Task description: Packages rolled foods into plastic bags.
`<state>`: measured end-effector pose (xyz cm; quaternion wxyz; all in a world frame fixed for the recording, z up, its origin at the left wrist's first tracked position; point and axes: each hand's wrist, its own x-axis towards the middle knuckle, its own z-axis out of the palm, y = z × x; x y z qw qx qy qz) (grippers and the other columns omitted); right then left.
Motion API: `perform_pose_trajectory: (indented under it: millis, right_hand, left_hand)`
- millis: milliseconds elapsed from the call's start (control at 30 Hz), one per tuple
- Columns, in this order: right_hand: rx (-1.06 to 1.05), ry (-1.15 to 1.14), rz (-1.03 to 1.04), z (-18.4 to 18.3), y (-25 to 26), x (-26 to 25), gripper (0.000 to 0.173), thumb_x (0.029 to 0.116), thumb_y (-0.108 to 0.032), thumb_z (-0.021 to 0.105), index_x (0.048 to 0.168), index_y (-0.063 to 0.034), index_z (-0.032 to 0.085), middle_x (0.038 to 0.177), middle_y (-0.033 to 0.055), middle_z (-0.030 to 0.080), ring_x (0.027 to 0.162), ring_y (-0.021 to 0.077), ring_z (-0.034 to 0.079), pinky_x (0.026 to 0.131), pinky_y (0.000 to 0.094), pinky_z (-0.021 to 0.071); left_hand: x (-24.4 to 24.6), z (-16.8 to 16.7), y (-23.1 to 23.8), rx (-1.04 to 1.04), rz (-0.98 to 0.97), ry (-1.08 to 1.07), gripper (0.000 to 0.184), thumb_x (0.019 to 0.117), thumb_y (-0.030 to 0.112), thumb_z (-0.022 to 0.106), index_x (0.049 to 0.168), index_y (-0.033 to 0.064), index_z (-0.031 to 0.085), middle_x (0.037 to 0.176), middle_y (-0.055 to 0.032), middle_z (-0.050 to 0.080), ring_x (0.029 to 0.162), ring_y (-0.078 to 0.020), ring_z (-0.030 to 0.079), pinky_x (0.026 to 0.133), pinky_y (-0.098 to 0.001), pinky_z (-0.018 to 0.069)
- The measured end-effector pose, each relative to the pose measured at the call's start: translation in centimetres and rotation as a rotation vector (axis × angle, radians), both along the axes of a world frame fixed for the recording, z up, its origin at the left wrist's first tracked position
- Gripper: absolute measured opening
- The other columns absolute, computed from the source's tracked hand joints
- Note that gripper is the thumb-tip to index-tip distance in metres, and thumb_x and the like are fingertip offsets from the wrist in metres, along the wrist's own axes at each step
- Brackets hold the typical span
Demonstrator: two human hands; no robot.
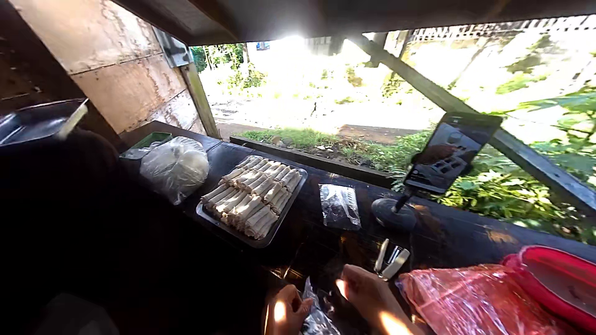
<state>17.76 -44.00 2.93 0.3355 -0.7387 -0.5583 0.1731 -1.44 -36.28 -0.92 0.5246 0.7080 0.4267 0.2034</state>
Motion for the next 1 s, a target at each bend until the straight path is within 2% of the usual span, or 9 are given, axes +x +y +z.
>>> perform_pose_trajectory:
  millis: [100, 200, 300, 400, 500, 633, 767, 900, 1000]
  right_hand:
    - [0.043, -0.175, 0.093, 0.6, 0.7, -0.6, 0.015, 0.0835, -0.008, 0.067, 0.072, 0.0011, 0.063, 0.066, 0.0141, 0.062, 0.062, 0.0298, 0.064, 0.055, 0.047, 0.0504]
    - [-0.148, -0.137, 0.184, 2.4, 0.6, -2.4, 0.04, 0.0887, -0.037, 0.074, 0.081, 0.0018, 0.068, 0.071, 0.0167, 0.065, 0.069, 0.0341, 0.067, 0.061, 0.0531, 0.0519]
    - [-0.534, -0.067, 0.257, 3.8, 1.3, -3.6, 0.057, 0.0883, -0.051, 0.075, 0.106, 0.0031, 0.069, 0.095, 0.0226, 0.071, 0.094, 0.0403, 0.07, 0.083, 0.0598, 0.0522]
    - [-0.461, 0.044, 0.274, 2.7, 1.2, -3.2, 0.031, 0.0904, -0.02, 0.073, 0.109, 0.0054, 0.071, 0.096, 0.025, 0.072, 0.094, 0.0418, 0.07, 0.085, 0.0611, 0.0522]
    - [-0.293, 0.031, 0.292, 2.5, 1.3, -1.5, 0.014, 0.0901, -0.007, 0.068, 0.095, 0.0052, 0.069, 0.081, 0.0202, 0.067, 0.078, 0.0353, 0.066, 0.072, 0.055, 0.0511]
    - [-0.206, -0.193, 0.319, 3.1, 2.3, -1.7, 0.007, 0.0845, 0.002, 0.065, 0.089, 0.0057, 0.069, 0.084, 0.0213, 0.069, 0.08, 0.0383, 0.069, 0.07, 0.0556, 0.0533]
    - [-0.515, -0.336, 0.489, 4.5, 4.5, -2.8, 0.019, 0.0965, 0.003, 0.056, 0.11, 0.0071, 0.068, 0.115, 0.0247, 0.069, 0.113, 0.0415, 0.066, 0.097, 0.056, 0.0497]
    - [-0.426, -0.397, 0.478, 3.4, 5.9, 0.2, 0.014, 0.0911, 0.004, 0.062, 0.102, 0.0049, 0.071, 0.104, 0.0234, 0.071, 0.104, 0.0429, 0.068, 0.088, 0.0597, 0.0515]
    - [-0.443, -0.114, 0.512, 4.1, 7.6, 3.8, 0.043, 0.0885, -0.017, 0.079, 0.121, 0.005, 0.064, 0.119, 0.0247, 0.067, 0.113, 0.0404, 0.064, 0.096, 0.058, 0.0498]
  left_hand:
    - [-0.1, 0.4, -0.1, 0.24, 0.016, 0.148, 0.02, 0.095, 0.011, 0.065, 0.095, -0.0085, 0.068, 0.092, -0.0213, 0.068, 0.09, -0.0345, 0.069, 0.084, -0.0506, 0.0551]
    - [0.6, -0.1, -0.5, 0.096, 0.111, -0.068, 0.022, 0.0947, 0.017, 0.065, 0.089, -0.0048, 0.064, 0.073, -0.009, 0.059, 0.069, -0.0174, 0.058, 0.067, -0.0372, 0.0499]
    - [2.0, -1.0, -1.1, -0.089, 0.203, -0.501, 0.013, 0.0888, 0.007, 0.066, 0.083, 0.0057, 0.055, 0.064, 0.0079, 0.053, 0.058, 0.0019, 0.052, 0.057, -0.0176, 0.0454]
    - [2.4, -0.8, -1.4, -0.269, 0.226, -0.74, 0.018, 0.0878, -0.003, 0.062, 0.083, 0.0119, 0.053, 0.064, 0.0095, 0.059, 0.055, 0.0009, 0.058, 0.055, -0.0184, 0.0507]
    - [0.9, -1.4, -1.3, -0.053, 0.254, -0.503, 0.005, 0.0904, 0.0, 0.062, 0.089, 0.0003, 0.057, 0.07, 0.0015, 0.063, 0.056, -0.0023, 0.06, 0.054, -0.0194, 0.0527]
    - [0.2, -1.9, -1.4, 0.703, 0.26, -0.034, 0.021, 0.0826, -0.004, 0.069, 0.104, -0.0068, 0.071, 0.106, -0.0225, 0.071, 0.098, -0.0344, 0.072, 0.084, -0.0438, 0.0602]
    - [0.4, -2.0, -0.6, 1.112, 0.071, -0.105, 0.008, 0.0805, -0.004, 0.067, 0.082, 0.0019, 0.072, 0.082, -0.0145, 0.071, 0.075, -0.0287, 0.073, 0.066, -0.0368, 0.0612]
    - [-0.2, -2.2, 1.3, 0.845, -0.148, -0.166, 0.012, 0.0877, -0.005, 0.064, 0.079, -0.0015, 0.072, 0.085, -0.0174, 0.07, 0.084, -0.0332, 0.071, 0.075, -0.0429, 0.0597]
    - [1.0, -2.5, 3.2, 0.665, -0.111, -0.134, 0.014, 0.0907, -0.005, 0.062, 0.087, -0.0038, 0.075, 0.101, -0.0226, 0.071, 0.098, -0.0379, 0.07, 0.086, -0.0489, 0.058]
